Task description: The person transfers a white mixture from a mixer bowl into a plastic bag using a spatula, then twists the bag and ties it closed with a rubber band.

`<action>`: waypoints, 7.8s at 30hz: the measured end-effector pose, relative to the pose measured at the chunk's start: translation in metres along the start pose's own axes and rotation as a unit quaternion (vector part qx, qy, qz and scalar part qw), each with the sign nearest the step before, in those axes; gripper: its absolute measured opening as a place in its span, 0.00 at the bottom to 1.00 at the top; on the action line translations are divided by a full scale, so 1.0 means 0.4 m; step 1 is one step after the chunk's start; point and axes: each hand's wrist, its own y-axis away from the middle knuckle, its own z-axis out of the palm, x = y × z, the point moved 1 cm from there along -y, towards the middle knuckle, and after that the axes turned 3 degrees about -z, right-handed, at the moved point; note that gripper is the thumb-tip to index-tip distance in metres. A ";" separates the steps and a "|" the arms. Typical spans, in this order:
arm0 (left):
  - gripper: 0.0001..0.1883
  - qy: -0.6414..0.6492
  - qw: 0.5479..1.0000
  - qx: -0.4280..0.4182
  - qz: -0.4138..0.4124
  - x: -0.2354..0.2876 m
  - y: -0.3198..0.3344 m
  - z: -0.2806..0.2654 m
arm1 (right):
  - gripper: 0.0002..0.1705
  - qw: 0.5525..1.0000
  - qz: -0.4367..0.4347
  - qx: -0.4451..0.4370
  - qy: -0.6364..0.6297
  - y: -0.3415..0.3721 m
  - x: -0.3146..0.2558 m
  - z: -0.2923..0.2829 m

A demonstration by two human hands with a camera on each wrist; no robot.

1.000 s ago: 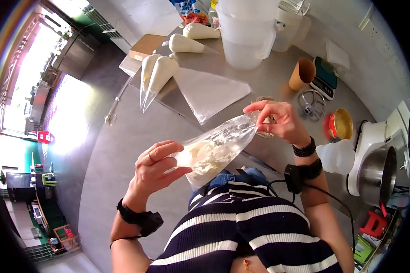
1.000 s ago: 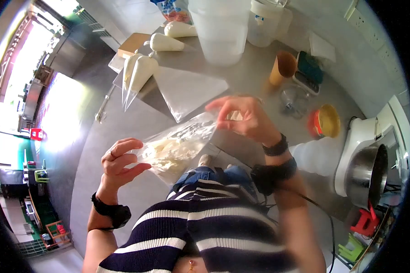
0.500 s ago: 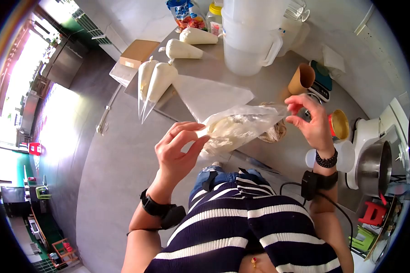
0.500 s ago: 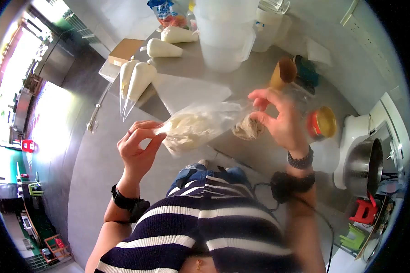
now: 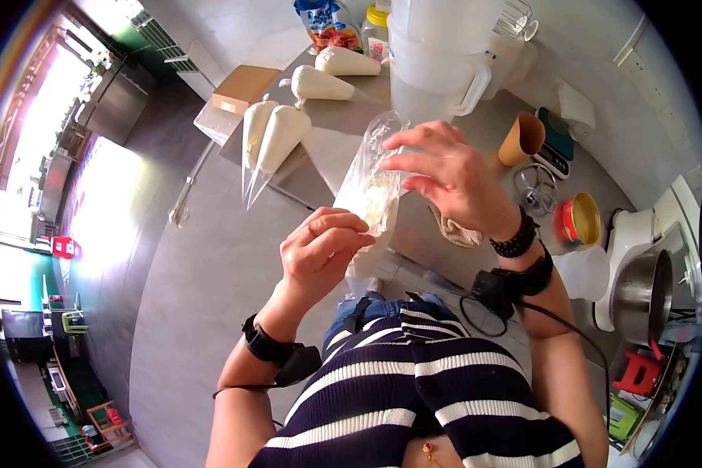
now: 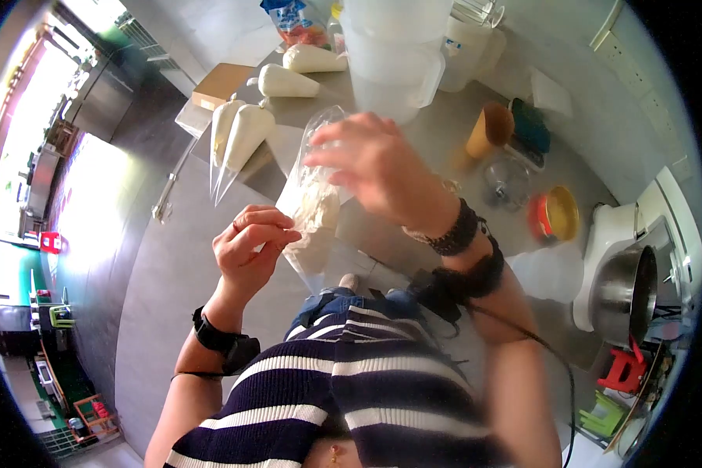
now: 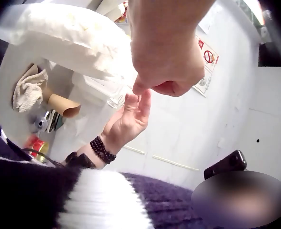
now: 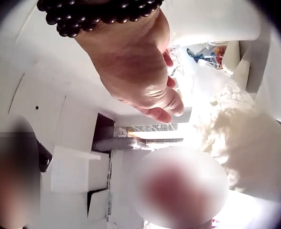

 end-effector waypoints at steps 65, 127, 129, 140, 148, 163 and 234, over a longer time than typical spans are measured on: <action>0.20 0.127 0.958 -0.143 -0.216 -0.053 0.062 0.133 | 0.06 0.990 -0.123 -0.034 0.053 0.016 -0.126 0.054; 0.23 0.066 0.984 -0.091 -0.141 0.013 0.059 0.137 | 0.06 0.995 0.043 -0.090 -0.009 0.075 -0.091 -0.017; 0.22 0.068 0.983 -0.094 -0.142 0.011 0.061 0.139 | 0.06 0.996 0.035 -0.076 -0.009 0.080 -0.088 -0.017; 0.17 0.030 0.980 -0.139 -0.142 0.014 0.044 0.160 | 0.05 0.990 0.109 -0.083 -0.044 0.088 -0.090 -0.004; 0.11 0.041 0.982 -0.102 -0.153 0.018 0.040 0.154 | 0.16 0.987 0.087 -0.125 -0.048 0.103 -0.082 -0.050; 0.17 0.045 0.974 -0.164 -0.152 0.026 0.026 0.175 | 0.07 0.945 0.261 -0.079 -0.178 0.111 -0.104 -0.029; 0.04 0.170 0.945 -0.241 -0.141 -0.052 0.015 0.227 | 0.03 0.806 0.288 0.252 -0.450 0.210 -0.034 -0.037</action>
